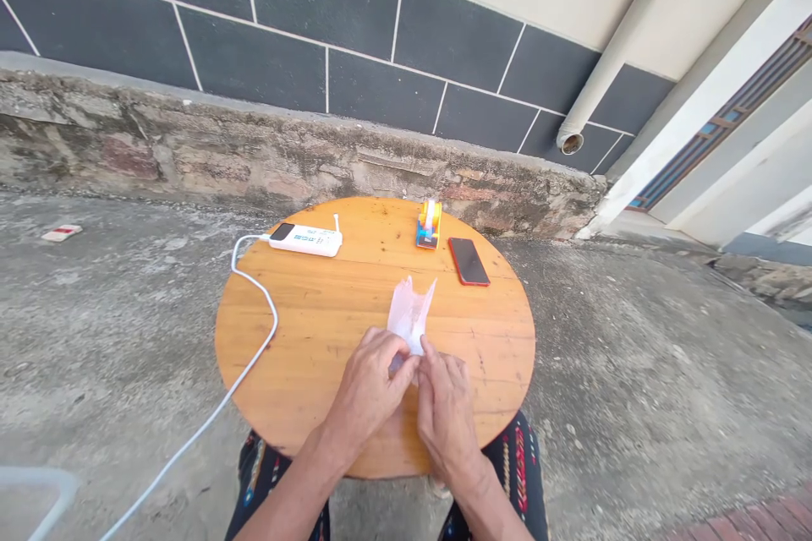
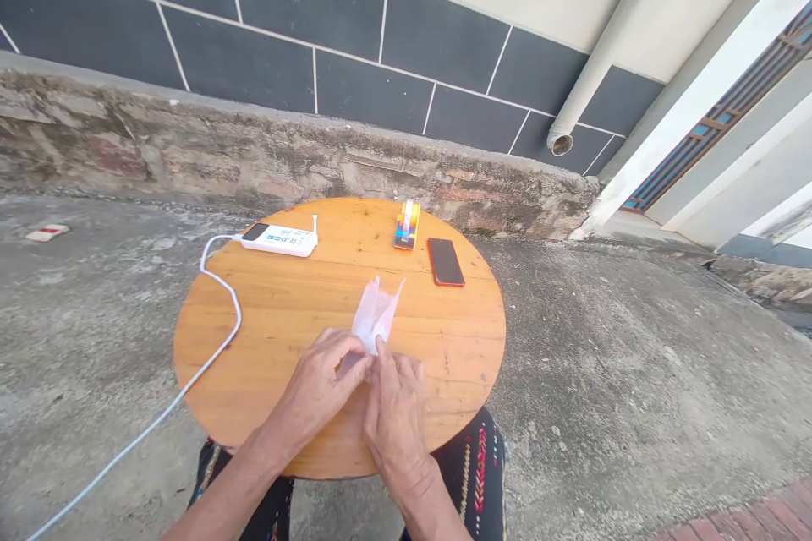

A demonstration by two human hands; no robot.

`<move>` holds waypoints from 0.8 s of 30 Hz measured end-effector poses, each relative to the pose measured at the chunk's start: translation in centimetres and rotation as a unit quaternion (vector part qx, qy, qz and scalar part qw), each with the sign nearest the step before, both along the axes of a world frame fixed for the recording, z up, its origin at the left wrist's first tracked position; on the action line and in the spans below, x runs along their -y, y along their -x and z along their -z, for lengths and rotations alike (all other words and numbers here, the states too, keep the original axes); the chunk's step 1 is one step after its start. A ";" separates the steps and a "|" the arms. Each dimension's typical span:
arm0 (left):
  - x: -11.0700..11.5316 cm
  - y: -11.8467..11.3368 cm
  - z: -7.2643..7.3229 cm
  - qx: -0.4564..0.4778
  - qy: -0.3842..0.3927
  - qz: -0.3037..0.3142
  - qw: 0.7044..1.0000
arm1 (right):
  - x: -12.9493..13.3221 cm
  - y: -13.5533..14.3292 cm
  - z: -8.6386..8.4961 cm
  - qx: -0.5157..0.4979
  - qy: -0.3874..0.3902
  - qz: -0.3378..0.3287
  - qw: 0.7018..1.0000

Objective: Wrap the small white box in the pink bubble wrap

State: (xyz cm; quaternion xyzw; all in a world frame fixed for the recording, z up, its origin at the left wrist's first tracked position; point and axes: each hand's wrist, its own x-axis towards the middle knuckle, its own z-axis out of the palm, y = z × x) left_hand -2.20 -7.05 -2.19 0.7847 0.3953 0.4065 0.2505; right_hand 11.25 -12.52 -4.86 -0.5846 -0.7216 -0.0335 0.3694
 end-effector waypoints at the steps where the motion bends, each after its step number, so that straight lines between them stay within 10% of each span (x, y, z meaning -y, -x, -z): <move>1: 0.0 -0.1 0.1 -0.002 0.003 -0.002 1.000 | -0.1 -0.1 -0.1 -0.022 0.013 -0.006 1.000; 12: 0.4 -0.5 0.5 -0.049 -0.007 -0.011 0.999 | -2.0 -3.2 -2.6 -0.140 0.065 -0.060 0.986; 24: -0.2 -0.4 0.1 -0.122 -0.043 0.019 0.991 | -7.3 -4.4 -6.3 0.230 0.130 -0.096 0.960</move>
